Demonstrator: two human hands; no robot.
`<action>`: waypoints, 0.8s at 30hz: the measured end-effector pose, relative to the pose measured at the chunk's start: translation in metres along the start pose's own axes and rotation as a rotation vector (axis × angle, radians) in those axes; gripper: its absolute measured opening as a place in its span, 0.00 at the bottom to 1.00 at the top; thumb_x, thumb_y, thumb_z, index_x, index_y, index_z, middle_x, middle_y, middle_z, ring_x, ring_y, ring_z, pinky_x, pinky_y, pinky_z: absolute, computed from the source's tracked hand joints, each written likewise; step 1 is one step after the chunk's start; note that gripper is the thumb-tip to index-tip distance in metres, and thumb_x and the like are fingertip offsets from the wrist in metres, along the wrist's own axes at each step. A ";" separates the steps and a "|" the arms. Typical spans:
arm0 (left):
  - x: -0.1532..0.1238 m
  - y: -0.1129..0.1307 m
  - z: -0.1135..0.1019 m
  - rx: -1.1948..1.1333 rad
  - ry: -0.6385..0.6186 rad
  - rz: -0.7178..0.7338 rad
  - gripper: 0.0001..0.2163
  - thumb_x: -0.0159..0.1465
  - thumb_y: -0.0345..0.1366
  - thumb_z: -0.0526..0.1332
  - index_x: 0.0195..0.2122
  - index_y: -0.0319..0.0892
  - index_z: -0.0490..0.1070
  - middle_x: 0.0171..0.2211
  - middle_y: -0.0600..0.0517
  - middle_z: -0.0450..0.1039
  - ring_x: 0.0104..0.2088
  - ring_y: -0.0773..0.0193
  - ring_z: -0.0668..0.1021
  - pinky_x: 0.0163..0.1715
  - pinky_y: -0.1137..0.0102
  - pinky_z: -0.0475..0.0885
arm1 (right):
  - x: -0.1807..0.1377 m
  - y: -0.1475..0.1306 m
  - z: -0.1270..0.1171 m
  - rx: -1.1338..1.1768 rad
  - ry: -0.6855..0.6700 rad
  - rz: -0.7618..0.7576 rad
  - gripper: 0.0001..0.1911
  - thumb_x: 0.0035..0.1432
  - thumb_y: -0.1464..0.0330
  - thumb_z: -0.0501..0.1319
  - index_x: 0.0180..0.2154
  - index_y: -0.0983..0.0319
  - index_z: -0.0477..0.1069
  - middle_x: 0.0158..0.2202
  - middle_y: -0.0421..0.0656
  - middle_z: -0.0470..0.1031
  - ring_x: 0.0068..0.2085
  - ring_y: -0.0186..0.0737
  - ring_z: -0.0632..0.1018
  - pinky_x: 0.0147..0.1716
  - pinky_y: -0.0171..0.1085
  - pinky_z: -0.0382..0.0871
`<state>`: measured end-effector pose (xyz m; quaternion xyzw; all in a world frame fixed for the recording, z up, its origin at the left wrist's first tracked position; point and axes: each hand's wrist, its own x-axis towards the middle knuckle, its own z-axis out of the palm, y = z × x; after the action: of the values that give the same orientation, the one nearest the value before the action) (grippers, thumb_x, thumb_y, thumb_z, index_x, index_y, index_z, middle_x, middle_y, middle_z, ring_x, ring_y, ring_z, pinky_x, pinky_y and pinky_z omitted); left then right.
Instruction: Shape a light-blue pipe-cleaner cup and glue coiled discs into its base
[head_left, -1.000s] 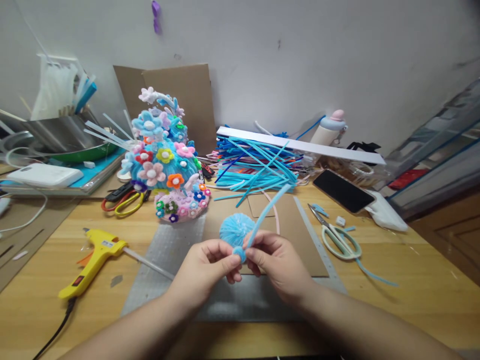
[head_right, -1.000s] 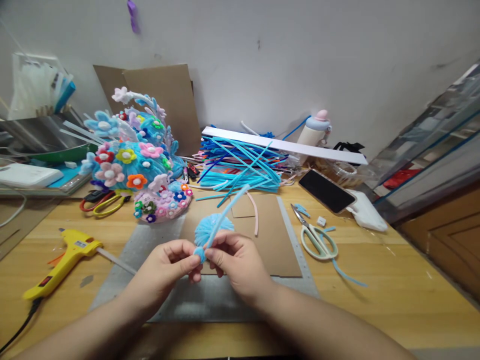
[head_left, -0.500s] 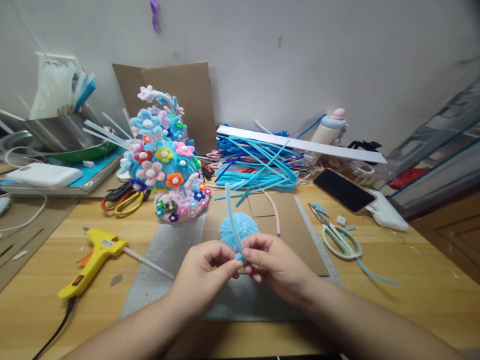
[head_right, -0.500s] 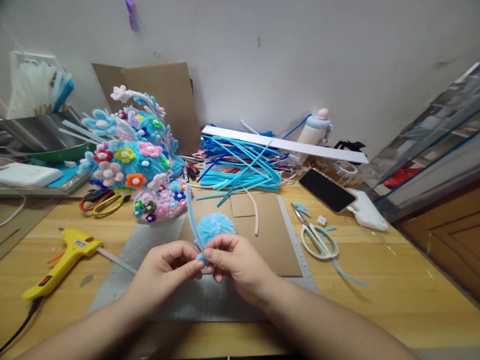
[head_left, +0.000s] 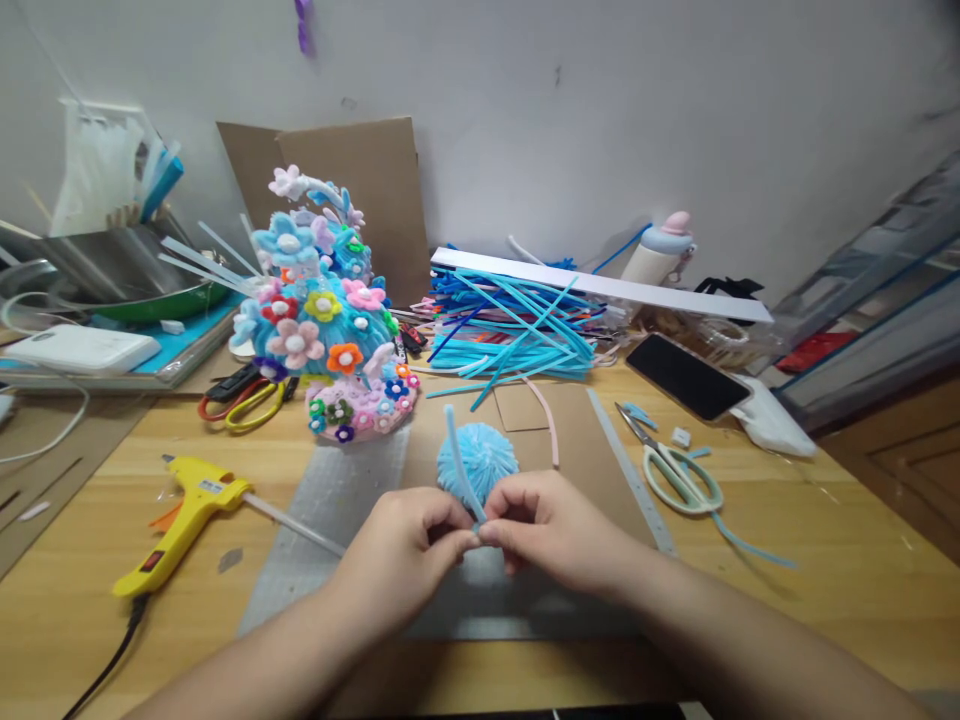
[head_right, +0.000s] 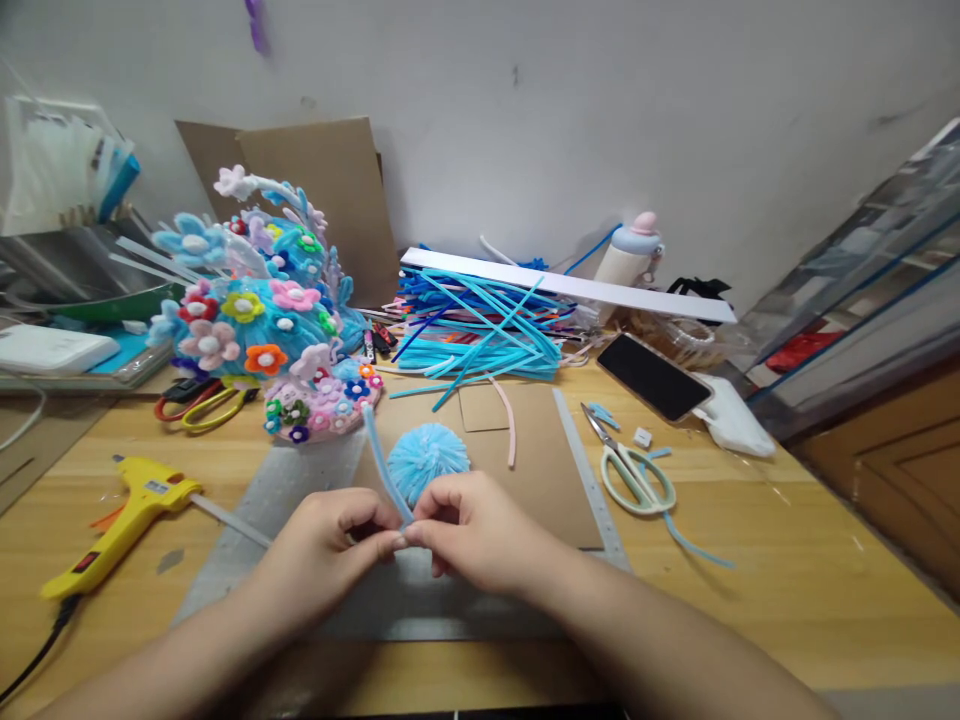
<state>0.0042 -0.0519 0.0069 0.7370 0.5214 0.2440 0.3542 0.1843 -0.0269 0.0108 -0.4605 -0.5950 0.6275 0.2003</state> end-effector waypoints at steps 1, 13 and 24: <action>-0.001 -0.002 0.001 0.043 0.034 0.022 0.06 0.58 0.32 0.63 0.24 0.40 0.73 0.22 0.55 0.74 0.24 0.68 0.74 0.24 0.75 0.64 | 0.001 0.000 0.000 0.004 0.017 0.002 0.07 0.50 0.68 0.61 0.24 0.63 0.67 0.15 0.34 0.66 0.18 0.31 0.70 0.19 0.29 0.61; -0.010 0.003 -0.004 0.603 0.351 0.518 0.09 0.66 0.32 0.54 0.36 0.43 0.74 0.33 0.52 0.76 0.33 0.60 0.72 0.32 0.66 0.59 | -0.001 0.000 0.005 -0.005 0.015 0.022 0.08 0.51 0.69 0.61 0.23 0.63 0.65 0.15 0.34 0.65 0.17 0.29 0.69 0.18 0.29 0.61; -0.008 0.003 -0.002 0.071 0.235 0.105 0.05 0.60 0.33 0.61 0.27 0.41 0.74 0.23 0.54 0.73 0.25 0.67 0.74 0.25 0.74 0.64 | -0.003 -0.001 0.005 0.213 0.119 -0.124 0.13 0.48 0.62 0.66 0.25 0.65 0.69 0.16 0.34 0.67 0.17 0.28 0.69 0.18 0.29 0.62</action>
<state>0.0015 -0.0592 0.0103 0.7416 0.5284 0.3283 0.2511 0.1810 -0.0320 0.0122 -0.4355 -0.5392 0.6453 0.3213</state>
